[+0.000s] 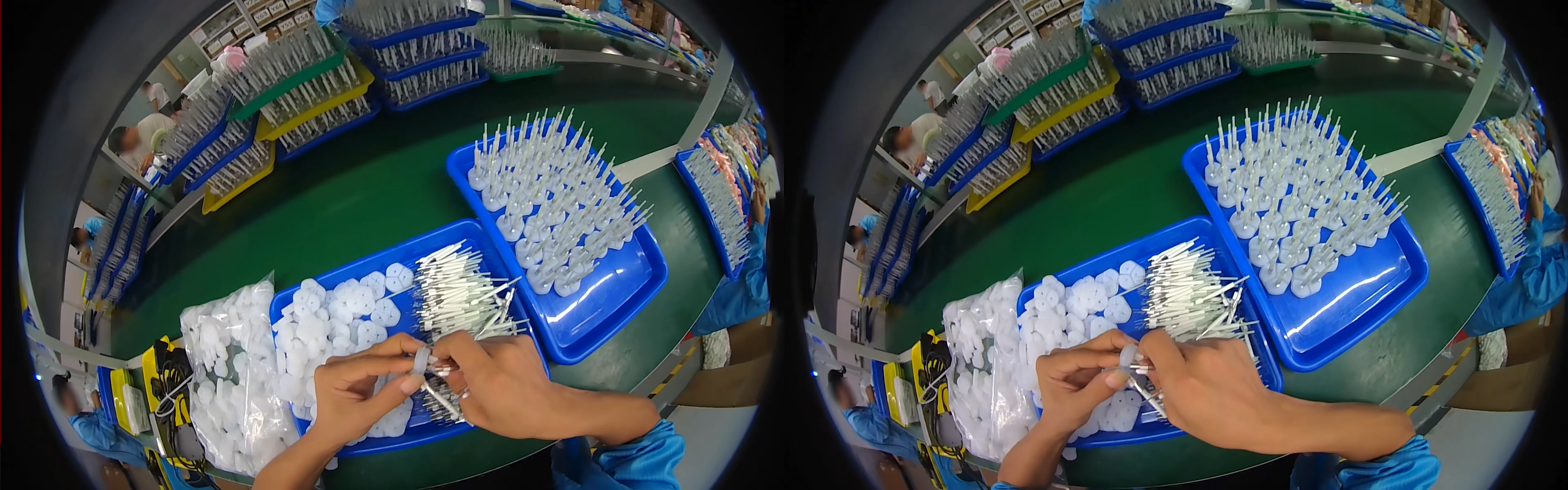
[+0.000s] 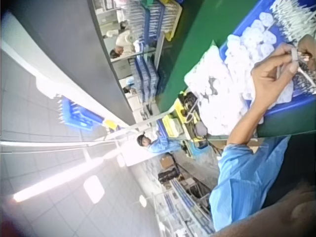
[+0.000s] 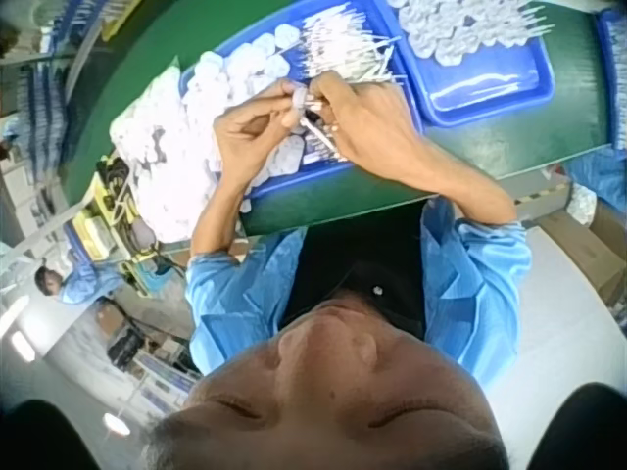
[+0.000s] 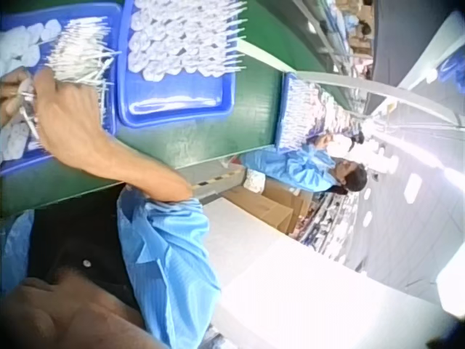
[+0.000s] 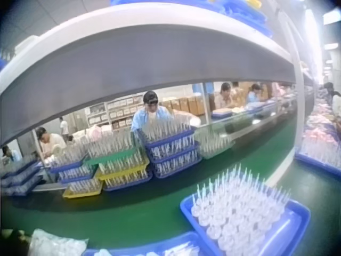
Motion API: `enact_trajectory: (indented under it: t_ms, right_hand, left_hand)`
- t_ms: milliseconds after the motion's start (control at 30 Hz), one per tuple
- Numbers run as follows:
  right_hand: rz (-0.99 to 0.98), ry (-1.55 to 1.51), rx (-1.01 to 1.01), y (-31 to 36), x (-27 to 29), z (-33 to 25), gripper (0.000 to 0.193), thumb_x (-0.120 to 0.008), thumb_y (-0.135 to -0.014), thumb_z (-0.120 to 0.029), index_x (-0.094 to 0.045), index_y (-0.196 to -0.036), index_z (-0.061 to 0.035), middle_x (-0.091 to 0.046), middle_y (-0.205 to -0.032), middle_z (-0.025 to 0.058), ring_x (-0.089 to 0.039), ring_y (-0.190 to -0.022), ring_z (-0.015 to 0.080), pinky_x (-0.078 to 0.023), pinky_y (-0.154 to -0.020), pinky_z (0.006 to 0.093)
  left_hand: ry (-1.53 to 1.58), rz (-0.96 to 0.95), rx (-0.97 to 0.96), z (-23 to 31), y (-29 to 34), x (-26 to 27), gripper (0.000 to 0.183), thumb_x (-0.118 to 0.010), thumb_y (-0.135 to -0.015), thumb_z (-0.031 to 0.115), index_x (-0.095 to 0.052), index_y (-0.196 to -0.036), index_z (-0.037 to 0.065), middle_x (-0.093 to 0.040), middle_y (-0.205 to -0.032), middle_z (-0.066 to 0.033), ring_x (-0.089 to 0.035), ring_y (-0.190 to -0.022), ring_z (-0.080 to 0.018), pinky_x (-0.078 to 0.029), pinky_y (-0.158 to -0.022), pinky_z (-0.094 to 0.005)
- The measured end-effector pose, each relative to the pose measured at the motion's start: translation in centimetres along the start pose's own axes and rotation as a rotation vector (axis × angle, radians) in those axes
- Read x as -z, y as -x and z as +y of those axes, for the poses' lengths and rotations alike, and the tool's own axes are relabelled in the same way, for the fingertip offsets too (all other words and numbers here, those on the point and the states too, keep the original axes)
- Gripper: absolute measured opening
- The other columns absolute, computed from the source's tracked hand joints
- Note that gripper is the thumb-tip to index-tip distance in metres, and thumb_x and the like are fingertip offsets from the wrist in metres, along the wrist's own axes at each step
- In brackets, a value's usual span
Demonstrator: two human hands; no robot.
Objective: The person assembles cotton swabs by inserting metal rods into white plastic caps. They pick up a cap from a blue tray, insert a rod from a bundle, and place the finished swab into a separate tray. The process is repeated continuously throughout the clip.
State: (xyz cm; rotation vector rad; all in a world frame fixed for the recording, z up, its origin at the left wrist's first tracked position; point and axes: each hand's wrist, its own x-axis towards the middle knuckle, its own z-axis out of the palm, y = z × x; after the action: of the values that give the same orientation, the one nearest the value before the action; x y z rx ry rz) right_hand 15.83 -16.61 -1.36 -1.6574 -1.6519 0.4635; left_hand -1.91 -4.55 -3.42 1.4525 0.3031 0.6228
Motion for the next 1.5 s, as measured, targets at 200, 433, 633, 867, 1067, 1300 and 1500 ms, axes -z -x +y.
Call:
enact_trajectory:
  t_ms: [200,433,633,867,1067,1300,1500]
  right_hand:
    - [0.106,-0.144,0.199,-1.1,-0.2,1.0,0.027,-0.063,-0.081,0.002,-0.055,-0.107,-0.0026,-0.064,-0.075,0.0142,-0.064,-0.062,0.0336,-0.048,-0.053,0.041]
    - [0.152,-0.202,0.163,-0.8,0.5,0.3,0.032,-0.067,-0.075,0.004,-0.061,-0.106,-0.002,-0.063,-0.078,0.0116,-0.062,-0.062,0.0296,-0.05,-0.057,0.0378]
    - [0.138,-0.265,0.104,-0.5,-0.3,0.2,0.023,-0.07,-0.079,0.003,-0.06,-0.099,-0.003,-0.066,-0.078,0.0098,-0.065,-0.059,0.0232,-0.05,-0.052,0.0339]
    - [0.136,-0.325,0.044,-0.1,-0.9,-0.2,0.023,-0.07,-0.08,0.002,-0.06,-0.101,-0.0032,-0.066,-0.076,0.0095,-0.065,-0.058,0.0209,-0.05,-0.051,0.0323]
    - [0.084,-0.392,0.037,-0.1,-0.6,0.0,0.025,-0.067,-0.081,0.005,-0.06,-0.104,-0.0019,-0.068,-0.08,0.0111,-0.07,-0.066,0.0226,-0.055,-0.057,0.0315]
    - [0.068,-0.405,0.051,-0.2,-0.2,0.0,0.024,-0.067,-0.081,0.007,-0.06,-0.104,-0.0005,-0.068,-0.083,0.0124,-0.071,-0.07,0.0228,-0.057,-0.059,0.0302]
    - [0.063,-0.43,0.025,0.0,-0.3,0.1,0.024,-0.066,-0.083,0.006,-0.06,-0.106,-0.0002,-0.068,-0.083,0.0122,-0.069,-0.067,0.0203,-0.055,-0.058,0.0316]
  left_hand:
    - [-0.304,0.046,-0.183,0.7,-0.3,0.3,0.028,-0.08,-0.078,-0.003,-0.071,-0.104,-0.005,-0.068,-0.113,-0.0232,-0.067,-0.106,-0.0285,-0.055,-0.092,-0.0376]
    - [-0.443,0.048,-0.346,1.7,-0.5,-0.2,0.041,-0.083,-0.072,-0.003,-0.066,-0.108,-0.003,-0.056,-0.129,-0.0261,-0.067,-0.108,-0.0359,-0.053,-0.096,-0.045]
    - [-0.484,0.017,-0.417,1.6,-0.7,-0.3,0.037,-0.083,-0.075,0.0,-0.066,-0.108,-0.002,-0.056,-0.13,-0.0249,-0.066,-0.111,-0.0336,-0.056,-0.094,-0.0415]
    - [-0.63,0.058,-0.549,1.3,0.0,-0.6,0.031,-0.079,-0.074,-0.004,-0.07,-0.104,-0.001,-0.062,-0.125,-0.0242,-0.066,-0.111,-0.0374,-0.056,-0.088,-0.0427]
    - [-0.838,-0.021,-0.725,0.9,-0.1,-0.2,0.033,-0.077,-0.074,-0.004,-0.071,-0.107,0.001,-0.062,-0.125,-0.0231,-0.068,-0.106,-0.0369,-0.054,-0.086,-0.0443]
    - [-0.815,0.021,-0.649,1.3,-0.1,-0.8,0.037,-0.077,-0.076,-0.004,-0.067,-0.112,-0.004,-0.062,-0.126,-0.0229,-0.068,-0.102,-0.0347,-0.056,-0.087,-0.0412]
    - [-0.637,-0.031,-0.452,1.6,-0.3,-0.7,0.036,-0.074,-0.081,-0.001,-0.065,-0.115,-0.006,-0.06,-0.127,-0.0261,-0.066,-0.109,-0.0352,-0.056,-0.091,-0.0402]
